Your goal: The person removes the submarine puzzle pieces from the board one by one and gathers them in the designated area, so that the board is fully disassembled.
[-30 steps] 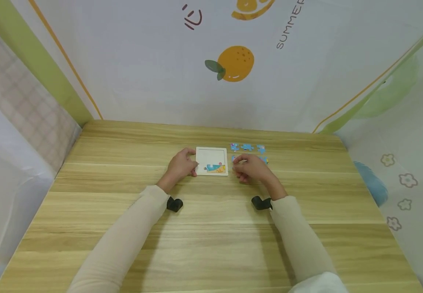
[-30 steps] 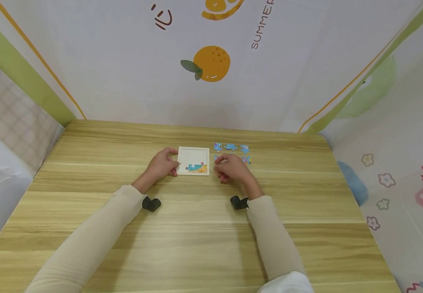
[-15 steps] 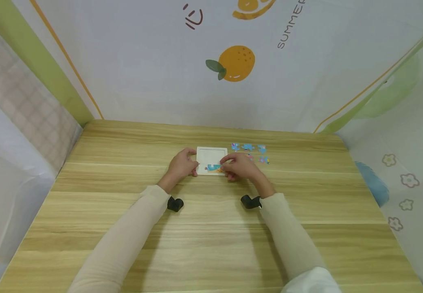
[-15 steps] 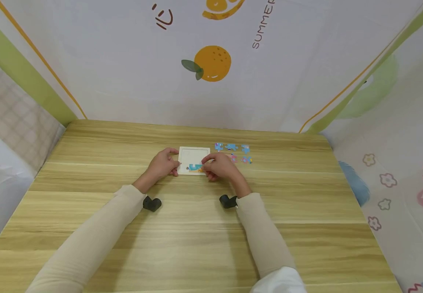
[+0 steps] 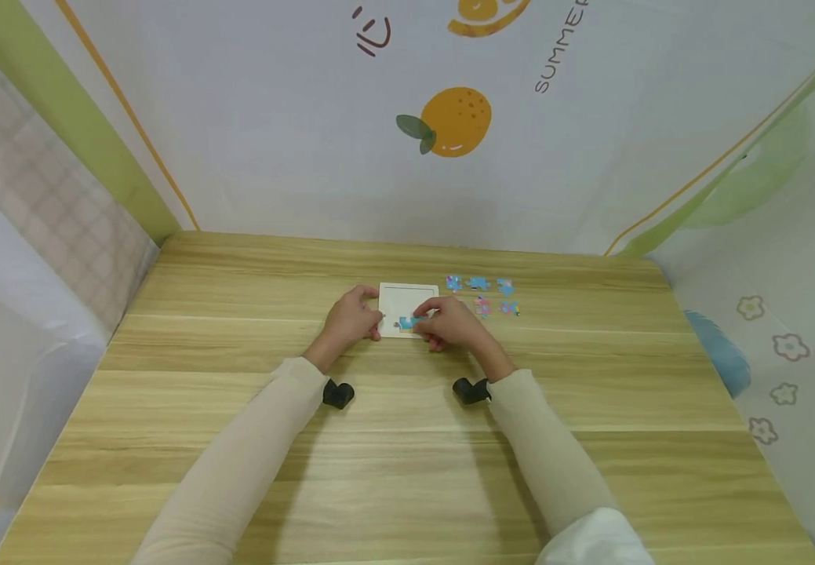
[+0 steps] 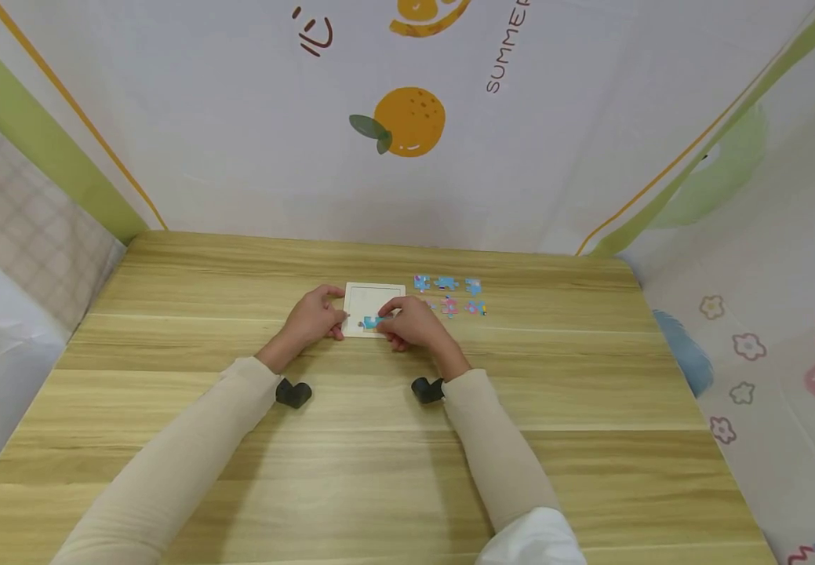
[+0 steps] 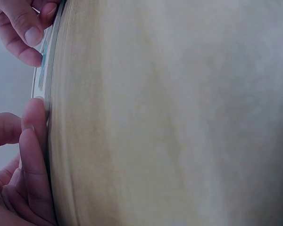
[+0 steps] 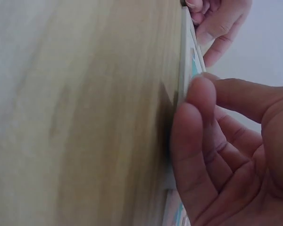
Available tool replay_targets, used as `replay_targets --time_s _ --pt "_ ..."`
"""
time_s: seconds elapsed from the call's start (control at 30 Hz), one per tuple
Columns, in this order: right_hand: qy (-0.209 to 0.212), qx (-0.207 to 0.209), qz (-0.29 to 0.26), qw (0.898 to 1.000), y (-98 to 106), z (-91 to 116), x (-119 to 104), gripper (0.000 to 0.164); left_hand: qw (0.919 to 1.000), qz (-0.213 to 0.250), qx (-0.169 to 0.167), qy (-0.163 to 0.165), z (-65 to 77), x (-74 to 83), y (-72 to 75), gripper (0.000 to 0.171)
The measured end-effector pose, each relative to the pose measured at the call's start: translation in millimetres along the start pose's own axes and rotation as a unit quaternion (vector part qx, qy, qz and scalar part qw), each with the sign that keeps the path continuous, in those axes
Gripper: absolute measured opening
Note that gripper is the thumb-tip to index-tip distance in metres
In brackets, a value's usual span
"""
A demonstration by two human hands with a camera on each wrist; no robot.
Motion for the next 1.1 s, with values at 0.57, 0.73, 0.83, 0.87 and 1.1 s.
replay_targets --time_s 0.57,0.73,0.83,0.87,1.1 --pt "-0.023 0.006 0.043 0.999 0.1 -2.0 -2.3 0.020 1.0000 0.004 -0.003 -0.001 1.6 1.0 0.6 0.047" --pt "-0.027 -0.001 0.030 0.999 0.7 -4.4 0.8 0.019 0.9999 0.012 -0.006 -0.003 2.8 1.6 0.1 0.047" --pt "-0.031 -0.007 0.018 0.999 0.8 -5.8 2.4 0.020 0.9998 0.019 -0.006 -0.001 3.1 1.7 0.0 0.047" --pt "-0.032 -0.010 0.016 0.999 0.7 -5.9 2.5 0.021 0.9997 0.022 -0.005 -0.001 3.3 1.8 0.0 0.047" --pt "-0.030 -0.019 0.013 0.999 -0.6 -4.6 0.9 0.023 0.9999 0.014 -0.004 -0.001 3.4 2.0 0.1 0.046"
Point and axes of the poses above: each hand's wrist, its own z-axis away from the middle knuckle, its own y-axis out of the back of the hand, x = y × z, the point moved 5 cm from there along -z, towards the middle knuckle, and after that the axes turned 8 degrees about -x, right-handed, at the moved point
